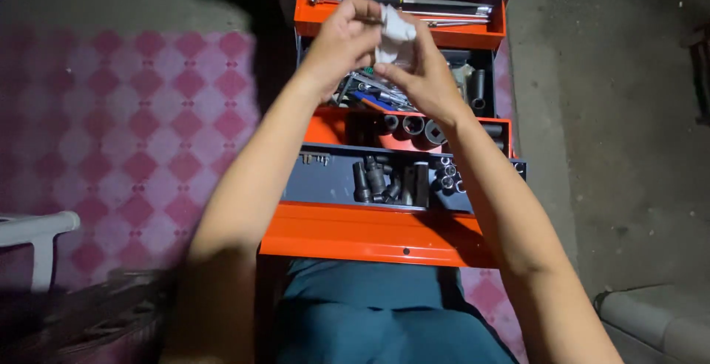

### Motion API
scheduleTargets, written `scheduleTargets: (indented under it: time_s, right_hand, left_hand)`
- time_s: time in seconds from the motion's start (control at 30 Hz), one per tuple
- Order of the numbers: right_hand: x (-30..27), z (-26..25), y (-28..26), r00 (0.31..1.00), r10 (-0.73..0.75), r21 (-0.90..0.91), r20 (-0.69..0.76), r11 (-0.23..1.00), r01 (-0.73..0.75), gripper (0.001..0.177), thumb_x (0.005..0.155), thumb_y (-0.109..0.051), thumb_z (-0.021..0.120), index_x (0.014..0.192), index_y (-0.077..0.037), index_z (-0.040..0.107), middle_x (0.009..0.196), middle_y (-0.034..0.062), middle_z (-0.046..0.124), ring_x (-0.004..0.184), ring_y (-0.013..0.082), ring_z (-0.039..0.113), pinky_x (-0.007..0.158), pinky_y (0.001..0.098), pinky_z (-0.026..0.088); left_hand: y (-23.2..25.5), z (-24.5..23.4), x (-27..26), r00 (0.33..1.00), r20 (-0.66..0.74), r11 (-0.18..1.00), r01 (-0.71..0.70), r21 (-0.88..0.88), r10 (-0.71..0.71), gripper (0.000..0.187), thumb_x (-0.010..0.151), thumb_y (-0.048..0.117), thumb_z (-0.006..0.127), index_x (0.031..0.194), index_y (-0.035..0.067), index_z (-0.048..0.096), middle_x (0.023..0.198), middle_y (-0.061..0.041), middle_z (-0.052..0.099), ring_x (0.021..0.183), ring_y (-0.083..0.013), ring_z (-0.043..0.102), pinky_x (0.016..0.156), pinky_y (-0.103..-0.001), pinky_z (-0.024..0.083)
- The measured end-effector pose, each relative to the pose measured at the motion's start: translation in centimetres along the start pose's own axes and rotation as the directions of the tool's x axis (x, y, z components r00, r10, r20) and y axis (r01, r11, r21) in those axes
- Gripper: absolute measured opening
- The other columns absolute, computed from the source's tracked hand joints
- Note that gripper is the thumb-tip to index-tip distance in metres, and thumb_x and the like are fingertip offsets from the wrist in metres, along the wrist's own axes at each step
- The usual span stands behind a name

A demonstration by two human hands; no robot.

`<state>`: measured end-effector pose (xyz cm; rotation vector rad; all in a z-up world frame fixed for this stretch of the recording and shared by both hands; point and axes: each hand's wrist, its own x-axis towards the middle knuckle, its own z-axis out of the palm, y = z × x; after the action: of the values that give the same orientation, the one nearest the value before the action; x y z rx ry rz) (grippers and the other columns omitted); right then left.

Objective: Organize tools within a multi-tiered orange metal toolbox, wiping some with a cloth.

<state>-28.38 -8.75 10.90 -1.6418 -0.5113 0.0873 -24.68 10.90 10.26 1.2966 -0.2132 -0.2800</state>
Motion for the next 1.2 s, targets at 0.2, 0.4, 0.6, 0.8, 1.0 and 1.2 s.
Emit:
scheduleTargets:
  time_s: [0.2, 0.4, 0.6, 0.8, 1.0, 1.2]
  right_hand:
    - [1.2, -2.6, 3.7, 0.980, 0.122, 0.007, -0.159, 0.992, -0.123, 0.040, 0.104, 0.006, 0.047, 0.141, -0.007, 0.054, 0.116, 0.0048, 0.071, 0.096, 0.0131, 0.068, 0.078, 0.0284, 0.059]
    - [1.3, -2.8, 6.4, 0.967, 0.134, 0.026, -0.216, 0.991, -0.131, 0.033, 0.101, 0.008, 0.050, 0.127, -0.004, 0.067, 0.115, 0.0080, 0.073, 0.100, 0.0114, 0.069, 0.082, 0.0247, 0.058]
    - [2.8, -1.8, 9.0, 0.843, 0.462, -0.248, -0.275, 0.813, -0.526, 0.033, 0.088, -0.013, 0.064, 0.120, -0.005, 0.071, 0.102, 0.0169, 0.077, 0.087, 0.0251, 0.072, 0.077, 0.0346, 0.055]
    - [4.9, -0.8, 14.9, 0.890, 0.407, -0.528, -0.208, 0.719, -0.452, 0.040, 0.087, -0.029, 0.079, 0.109, 0.002, 0.070, 0.113, 0.0245, 0.069, 0.103, 0.0376, 0.068, 0.092, 0.0442, 0.052]
    - [5.9, 0.0, 21.6, 0.987, 0.160, -0.761, 0.029, 0.644, -0.082, 0.037, 0.076, -0.009, 0.072, 0.113, -0.007, 0.076, 0.112, 0.0253, 0.060, 0.107, 0.0439, 0.059, 0.095, 0.0481, 0.052]
    - [6.5, 2.3, 18.8, 0.957, 0.261, -0.831, 0.128, 0.555, -0.040, 0.034, 0.070, -0.016, 0.078, 0.101, -0.002, 0.074, 0.116, 0.0259, 0.057, 0.106, 0.0452, 0.055, 0.089, 0.0509, 0.050]
  left_hand:
    - [-1.4, -4.7, -0.1, 0.998, -0.060, 0.982, 0.042, 0.183, -0.031, 0.025, 0.104, 0.019, 0.064, 0.126, 0.011, 0.057, 0.106, -0.005, 0.076, 0.085, -0.0125, 0.073, 0.072, -0.027, 0.058]
    - [-4.7, -6.6, -1.0, 0.967, -0.236, 0.681, 0.113, 0.724, 0.090, 0.019, 0.089, 0.014, 0.074, 0.107, 0.010, 0.073, 0.091, -0.003, 0.078, 0.084, -0.0143, 0.075, 0.077, -0.031, 0.060]
    - [-7.5, -7.3, 0.3, 0.947, -0.320, 0.656, 0.231, 0.718, 0.016, 0.017, 0.087, 0.014, 0.073, 0.104, 0.011, 0.074, 0.092, -0.008, 0.078, 0.085, -0.0202, 0.077, 0.078, -0.035, 0.060]
    - [-10.3, -7.8, 2.8, 0.914, -0.388, 0.247, 0.405, 0.880, -0.117, 0.015, 0.093, 0.016, 0.068, 0.104, 0.011, 0.077, 0.108, -0.018, 0.074, 0.101, -0.0392, 0.070, 0.087, -0.049, 0.057]
    - [-15.8, -9.0, 3.9, 0.840, -0.417, -0.021, 0.438, 0.899, -0.348, 0.025, 0.088, 0.010, 0.066, 0.110, 0.001, 0.076, 0.119, -0.024, 0.070, 0.112, -0.0413, 0.068, 0.092, -0.048, 0.057]
    - [-16.6, -8.5, 3.6, 0.873, -0.386, -0.043, 0.391, 0.919, -0.297, 0.022, 0.093, 0.007, 0.060, 0.108, 0.002, 0.076, 0.111, -0.025, 0.073, 0.103, -0.0415, 0.071, 0.085, -0.049, 0.059]
